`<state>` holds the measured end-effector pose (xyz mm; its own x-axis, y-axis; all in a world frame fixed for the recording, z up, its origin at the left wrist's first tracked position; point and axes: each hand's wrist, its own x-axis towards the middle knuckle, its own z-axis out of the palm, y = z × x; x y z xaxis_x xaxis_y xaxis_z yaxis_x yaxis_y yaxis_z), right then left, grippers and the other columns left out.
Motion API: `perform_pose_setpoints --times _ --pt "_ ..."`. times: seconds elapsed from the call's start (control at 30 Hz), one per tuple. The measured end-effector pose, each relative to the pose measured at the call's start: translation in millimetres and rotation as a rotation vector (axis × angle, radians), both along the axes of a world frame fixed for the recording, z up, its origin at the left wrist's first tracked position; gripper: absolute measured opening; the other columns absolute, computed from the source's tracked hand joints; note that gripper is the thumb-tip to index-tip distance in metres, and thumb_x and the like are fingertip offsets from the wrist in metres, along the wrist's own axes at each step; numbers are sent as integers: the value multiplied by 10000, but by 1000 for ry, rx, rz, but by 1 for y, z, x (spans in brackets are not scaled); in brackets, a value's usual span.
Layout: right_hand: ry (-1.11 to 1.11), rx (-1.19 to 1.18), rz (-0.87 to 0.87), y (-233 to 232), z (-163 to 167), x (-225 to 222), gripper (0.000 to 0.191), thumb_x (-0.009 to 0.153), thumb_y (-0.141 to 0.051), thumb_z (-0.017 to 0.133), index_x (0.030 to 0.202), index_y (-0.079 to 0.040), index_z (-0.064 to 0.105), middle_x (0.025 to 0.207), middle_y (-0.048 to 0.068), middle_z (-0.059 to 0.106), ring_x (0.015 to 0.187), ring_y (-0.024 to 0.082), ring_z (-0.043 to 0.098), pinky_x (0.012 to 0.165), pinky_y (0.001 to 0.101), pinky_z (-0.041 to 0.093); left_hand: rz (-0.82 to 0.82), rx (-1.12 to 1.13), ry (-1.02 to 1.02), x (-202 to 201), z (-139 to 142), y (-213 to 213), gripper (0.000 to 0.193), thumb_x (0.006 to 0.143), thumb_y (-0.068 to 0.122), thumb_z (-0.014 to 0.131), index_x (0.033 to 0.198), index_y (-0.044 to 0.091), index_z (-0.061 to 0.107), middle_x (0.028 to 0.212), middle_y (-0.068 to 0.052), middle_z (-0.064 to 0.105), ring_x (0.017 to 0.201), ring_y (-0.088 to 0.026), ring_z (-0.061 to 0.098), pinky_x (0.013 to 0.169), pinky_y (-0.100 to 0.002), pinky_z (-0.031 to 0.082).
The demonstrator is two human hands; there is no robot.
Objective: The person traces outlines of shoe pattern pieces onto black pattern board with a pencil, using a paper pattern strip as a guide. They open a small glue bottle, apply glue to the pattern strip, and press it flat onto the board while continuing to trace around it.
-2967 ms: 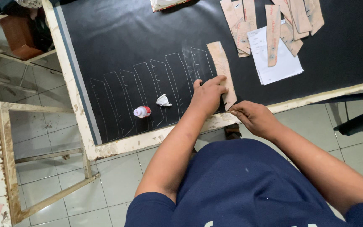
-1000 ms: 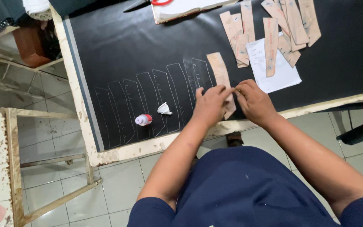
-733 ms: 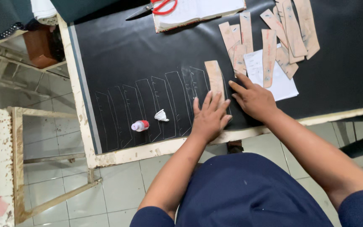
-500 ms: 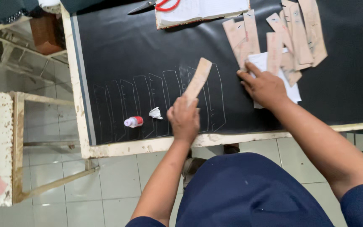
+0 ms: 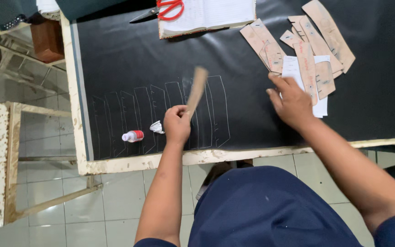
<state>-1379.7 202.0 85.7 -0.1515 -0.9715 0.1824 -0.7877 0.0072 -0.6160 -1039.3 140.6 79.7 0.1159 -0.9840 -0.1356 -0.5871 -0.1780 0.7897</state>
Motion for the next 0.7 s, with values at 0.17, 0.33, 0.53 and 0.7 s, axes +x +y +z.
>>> perform_pose_setpoints --times 0.17,0.33,0.53,0.7 --pt "-1179 683 -31 26 -16 29 463 1072 -440 588 1188 -46 801 690 72 678 498 106 482 428 254 334 -454 -443 -81 -19 22 18 144 758 43 742 861 143 751 958 -31 667 1002 -264 636 975 -503 403" --pt "-1003 710 -127 50 -17 58 256 886 -233 730 1051 -39 751 762 18 664 587 66 524 530 223 398 -569 -562 -124 -39 21 22 320 801 115 798 1113 156 735 1288 -114 575 1296 -321 521 1127 -537 324" --pt "-504 430 -245 52 -21 79 332 859 -272 765 1070 -21 712 809 66 706 689 126 621 628 284 489 -739 -262 -231 -44 -3 31 735 743 319 862 1412 177 593 1620 -152 299 1547 -378 171 1213 -625 80" --pt "-258 352 -272 61 -28 100 374 838 -286 808 1099 -38 707 867 98 751 769 187 719 728 322 544 -762 -212 -209 -43 -18 34 726 724 397 872 1393 257 630 1641 -133 283 1562 -358 136 1233 -616 29"
